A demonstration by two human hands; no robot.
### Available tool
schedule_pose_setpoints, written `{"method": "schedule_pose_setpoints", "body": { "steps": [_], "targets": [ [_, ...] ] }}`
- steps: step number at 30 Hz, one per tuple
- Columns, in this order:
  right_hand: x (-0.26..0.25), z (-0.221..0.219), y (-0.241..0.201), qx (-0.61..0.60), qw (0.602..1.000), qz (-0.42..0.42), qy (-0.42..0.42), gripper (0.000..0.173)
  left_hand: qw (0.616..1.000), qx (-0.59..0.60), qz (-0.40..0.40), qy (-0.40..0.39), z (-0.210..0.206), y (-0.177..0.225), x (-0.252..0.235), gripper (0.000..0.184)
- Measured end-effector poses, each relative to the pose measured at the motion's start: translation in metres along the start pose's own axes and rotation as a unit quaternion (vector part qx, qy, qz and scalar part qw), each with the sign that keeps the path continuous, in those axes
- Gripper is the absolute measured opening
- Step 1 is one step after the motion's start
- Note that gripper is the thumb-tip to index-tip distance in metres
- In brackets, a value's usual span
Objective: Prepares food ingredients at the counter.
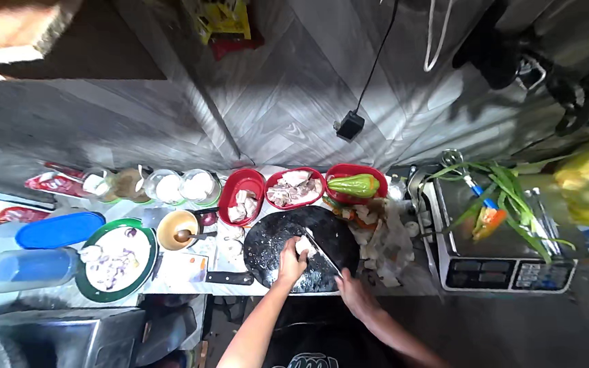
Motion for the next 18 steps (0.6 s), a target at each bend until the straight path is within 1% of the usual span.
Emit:
{"method": "schedule_pose_setpoints", "body": {
  "steps": [2, 4, 7, 9, 10, 12, 15, 18],
  "targets": [
    [0.022, -0.003, 0.023, 0.008, 1.000, 0.009, -0.001, 0.048, 1.000, 0.016, 0.003, 0.007, 0.004, 0.002, -0.003, 0.050],
    [0.033, -0.002, 0.027, 0.007, 1.000, 0.009, -0.007, 0.050, 1.000, 0.014, 0.003, 0.001, 0.005, 0.002, -0.003, 0.047],
    [0.027, 0.012, 0.000, 0.000, 0.998, 0.041, 0.056, 0.048, 0.999, 0.023, -0.013, 0.024, 0.007, 0.002, -0.001, 0.044],
    [0.019, 0.018, -0.018, 0.012, 0.995, 0.060, 0.075, 0.047, 0.998, 0.034, -0.028, 0.050, 0.009, 0.001, 0.003, 0.043],
    [0.016, 0.018, -0.023, 0.019, 0.996, 0.060, 0.070, 0.047, 0.998, 0.035, -0.029, 0.054, 0.009, 0.000, 0.003, 0.044],
    [0.012, 0.017, -0.027, 0.034, 0.997, 0.043, 0.048, 0.048, 0.997, 0.035, -0.030, 0.055, 0.008, -0.001, 0.003, 0.045],
    [0.014, 0.018, -0.031, 0.068, 0.996, 0.016, 0.048, 0.047, 0.998, 0.018, -0.033, 0.046, 0.008, 0.002, 0.001, 0.044],
    [0.011, 0.018, -0.035, 0.064, 0.998, -0.020, 0.014, 0.048, 0.999, -0.017, -0.034, 0.024, 0.008, 0.011, -0.001, 0.043]
  ]
}}
Point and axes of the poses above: each hand's wrist, its own x-axis away from the middle knuckle, its own z-axis out of the back of the hand, y = z × x, the point moved 10 cm from there along -x, towards the middle knuckle, and after that the axes turned 14 degrees about z, right-handed, at the moved point
